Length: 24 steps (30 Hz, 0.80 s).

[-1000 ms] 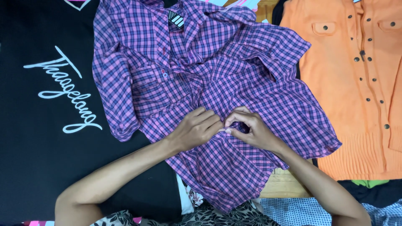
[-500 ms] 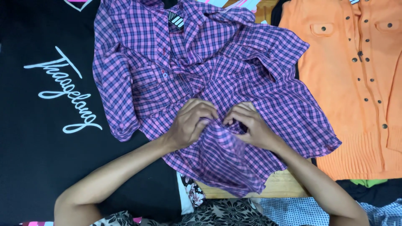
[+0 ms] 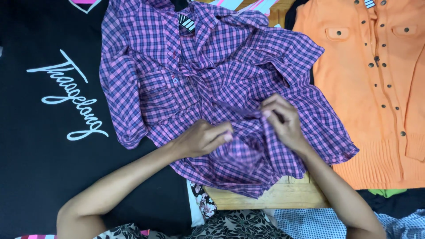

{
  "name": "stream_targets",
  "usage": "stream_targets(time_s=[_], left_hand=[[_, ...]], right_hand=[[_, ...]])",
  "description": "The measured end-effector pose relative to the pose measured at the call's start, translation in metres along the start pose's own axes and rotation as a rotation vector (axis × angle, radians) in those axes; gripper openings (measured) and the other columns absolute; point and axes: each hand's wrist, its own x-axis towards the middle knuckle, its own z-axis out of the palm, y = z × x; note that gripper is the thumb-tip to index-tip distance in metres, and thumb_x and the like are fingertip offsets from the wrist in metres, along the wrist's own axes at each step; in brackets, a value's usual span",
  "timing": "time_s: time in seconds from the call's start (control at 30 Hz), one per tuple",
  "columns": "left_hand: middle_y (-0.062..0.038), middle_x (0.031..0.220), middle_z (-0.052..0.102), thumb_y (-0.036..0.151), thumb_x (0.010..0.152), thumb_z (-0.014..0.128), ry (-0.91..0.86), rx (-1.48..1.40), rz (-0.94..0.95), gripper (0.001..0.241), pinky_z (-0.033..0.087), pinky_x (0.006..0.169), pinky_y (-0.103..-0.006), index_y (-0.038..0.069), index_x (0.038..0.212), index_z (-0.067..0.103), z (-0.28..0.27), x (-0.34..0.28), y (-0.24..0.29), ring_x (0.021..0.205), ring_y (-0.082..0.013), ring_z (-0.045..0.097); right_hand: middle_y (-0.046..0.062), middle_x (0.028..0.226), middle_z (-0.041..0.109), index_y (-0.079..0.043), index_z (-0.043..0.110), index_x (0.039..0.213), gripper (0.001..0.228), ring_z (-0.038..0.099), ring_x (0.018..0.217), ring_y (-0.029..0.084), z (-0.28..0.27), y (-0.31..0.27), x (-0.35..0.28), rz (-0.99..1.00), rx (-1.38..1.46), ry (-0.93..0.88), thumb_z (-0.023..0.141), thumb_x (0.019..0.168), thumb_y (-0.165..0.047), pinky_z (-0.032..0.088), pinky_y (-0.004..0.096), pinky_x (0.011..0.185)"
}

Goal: The person places a black t-shirt onto a pink hanger and smooths it out. They then pick up a purple plaid shirt, button it, and place it onto a white hanger.

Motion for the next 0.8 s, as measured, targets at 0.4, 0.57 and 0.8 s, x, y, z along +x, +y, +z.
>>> stream_targets(time_s=[0.4,0.57,0.8], left_hand=[[0.010,0.049,0.026,0.072,0.091,0.062,-0.440,0.500,0.248,0.065,0.020,0.038,-0.0280,0.009,0.103,0.058,-0.003,-0.002,0.006,0.038,-0.0085,0.020],[0.008,0.048,0.031,0.009,0.107,0.049,-0.372,0.409,0.236,0.023,0.022,0.035,-0.0238,0.008,0.087,0.061,0.001,-0.005,0.003,0.034,-0.0066,0.024],[-0.010,0.116,0.055,0.003,0.091,0.057,-0.262,0.279,0.211,0.020,0.043,0.095,-0.0401,0.012,0.109,0.061,-0.017,0.006,0.025,0.092,-0.0196,0.054]], right_hand=[[0.001,0.076,0.048,-0.019,0.039,0.092,0.029,0.045,0.068,0.009,-0.052,-0.039,0.025,0.357,0.323,0.734,0.043,0.113,-0.039,0.042,0.023,0.071],[0.004,0.097,0.051,-0.012,0.047,0.110,0.024,0.049,0.087,0.013,-0.067,-0.049,0.025,0.276,-0.156,0.427,0.056,0.108,-0.033,0.043,0.029,0.083],[0.012,0.099,0.048,-0.002,0.066,0.125,0.030,0.050,0.097,0.029,-0.066,-0.051,0.025,0.142,-0.735,0.061,0.073,0.105,-0.023,0.043,0.041,0.087]])
